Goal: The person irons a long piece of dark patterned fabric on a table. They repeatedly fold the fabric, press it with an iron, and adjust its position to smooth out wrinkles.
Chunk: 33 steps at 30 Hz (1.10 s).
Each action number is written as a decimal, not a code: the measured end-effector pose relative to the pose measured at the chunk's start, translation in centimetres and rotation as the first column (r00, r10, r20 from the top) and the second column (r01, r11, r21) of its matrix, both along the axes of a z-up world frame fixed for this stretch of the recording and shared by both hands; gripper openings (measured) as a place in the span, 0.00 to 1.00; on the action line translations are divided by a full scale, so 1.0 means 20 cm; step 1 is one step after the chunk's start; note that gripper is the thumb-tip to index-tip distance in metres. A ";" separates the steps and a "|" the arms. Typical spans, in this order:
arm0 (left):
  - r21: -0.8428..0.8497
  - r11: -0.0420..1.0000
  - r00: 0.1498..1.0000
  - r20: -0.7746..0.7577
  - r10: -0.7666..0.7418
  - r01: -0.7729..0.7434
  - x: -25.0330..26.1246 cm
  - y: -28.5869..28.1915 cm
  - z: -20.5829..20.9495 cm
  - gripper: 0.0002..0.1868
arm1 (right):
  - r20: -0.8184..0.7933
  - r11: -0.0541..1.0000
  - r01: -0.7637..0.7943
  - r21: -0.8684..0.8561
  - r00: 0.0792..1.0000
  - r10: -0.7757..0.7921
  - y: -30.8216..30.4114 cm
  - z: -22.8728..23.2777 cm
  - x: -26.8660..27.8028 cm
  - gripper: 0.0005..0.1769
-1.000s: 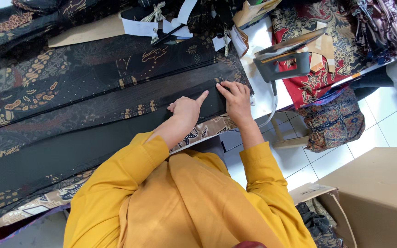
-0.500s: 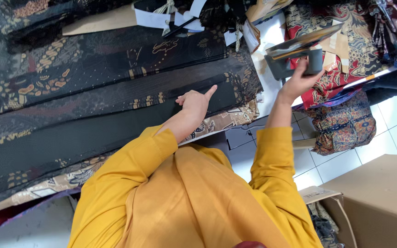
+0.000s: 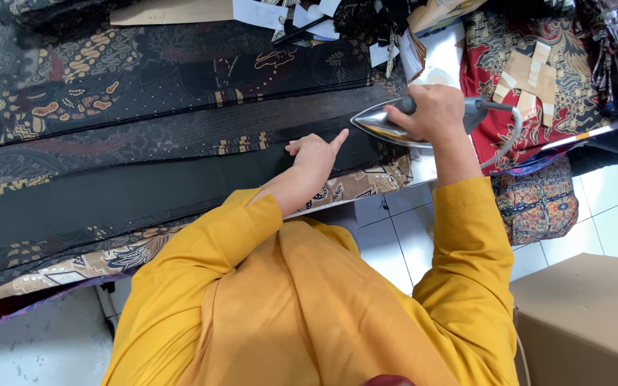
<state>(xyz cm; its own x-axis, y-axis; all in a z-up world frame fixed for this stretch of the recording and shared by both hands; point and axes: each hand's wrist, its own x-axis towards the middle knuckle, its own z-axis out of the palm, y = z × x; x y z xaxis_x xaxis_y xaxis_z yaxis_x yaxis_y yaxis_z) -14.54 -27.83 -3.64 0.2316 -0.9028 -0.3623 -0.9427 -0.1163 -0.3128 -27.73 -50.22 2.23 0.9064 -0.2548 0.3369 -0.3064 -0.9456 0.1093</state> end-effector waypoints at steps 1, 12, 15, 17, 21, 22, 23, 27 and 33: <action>-0.090 0.996 0.999 -0.046 -0.002 -0.003 0.00 0.04 -0.01 0.47 | -0.024 1.000 -0.017 0.000 1.000 0.017 0.01 0.01 0.01 0.29; -0.795 0.597 0.829 -0.404 -0.387 -0.108 0.48 0.61 0.08 0.16 | 0.000 0.971 -0.199 0.130 0.980 0.201 0.40 0.01 0.37 0.31; -0.742 0.628 0.829 -0.489 -0.271 -0.233 0.60 0.74 0.13 0.15 | 0.032 0.959 -0.231 0.162 0.973 0.229 0.49 0.00 0.45 0.31; -0.712 0.655 0.832 -0.507 -0.228 -0.255 0.61 0.85 0.13 0.14 | 0.007 0.959 -0.229 0.168 0.973 0.231 0.54 -0.03 0.47 0.31; -0.790 0.609 0.898 -0.314 -0.308 -0.068 0.71 0.91 0.10 0.17 | -0.191 0.976 -0.141 0.167 0.966 0.172 0.48 -0.02 0.47 0.32; -0.807 0.591 0.910 -0.249 -0.331 -0.006 0.69 0.96 0.07 0.19 | -0.182 0.983 -0.154 0.103 0.968 0.171 0.47 -0.03 0.45 0.33; -0.805 0.594 0.916 -0.243 -0.320 -0.006 0.70 0.98 0.04 0.19 | -0.170 0.985 -0.167 0.039 0.970 0.171 0.45 -0.03 0.43 0.33; -0.801 0.597 0.915 -0.271 -0.299 -0.042 0.71 1.03 -0.05 0.17 | -0.141 0.986 -0.162 -0.033 0.978 0.156 0.36 0.00 0.35 0.33; -0.811 0.581 0.911 -0.283 -0.299 -0.061 0.71 1.04 -0.05 0.16 | -0.078 0.977 -0.212 0.033 0.974 0.214 0.50 0.03 0.40 0.30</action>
<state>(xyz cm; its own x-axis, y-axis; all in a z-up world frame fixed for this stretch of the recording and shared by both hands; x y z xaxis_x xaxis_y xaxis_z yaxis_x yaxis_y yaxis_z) -0.32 -7.07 -4.68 0.1188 -0.8682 0.4817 -0.9793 -0.0223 0.2012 -19.69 -40.27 2.82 0.9647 -0.0606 0.2564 -0.0892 -0.9908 0.1014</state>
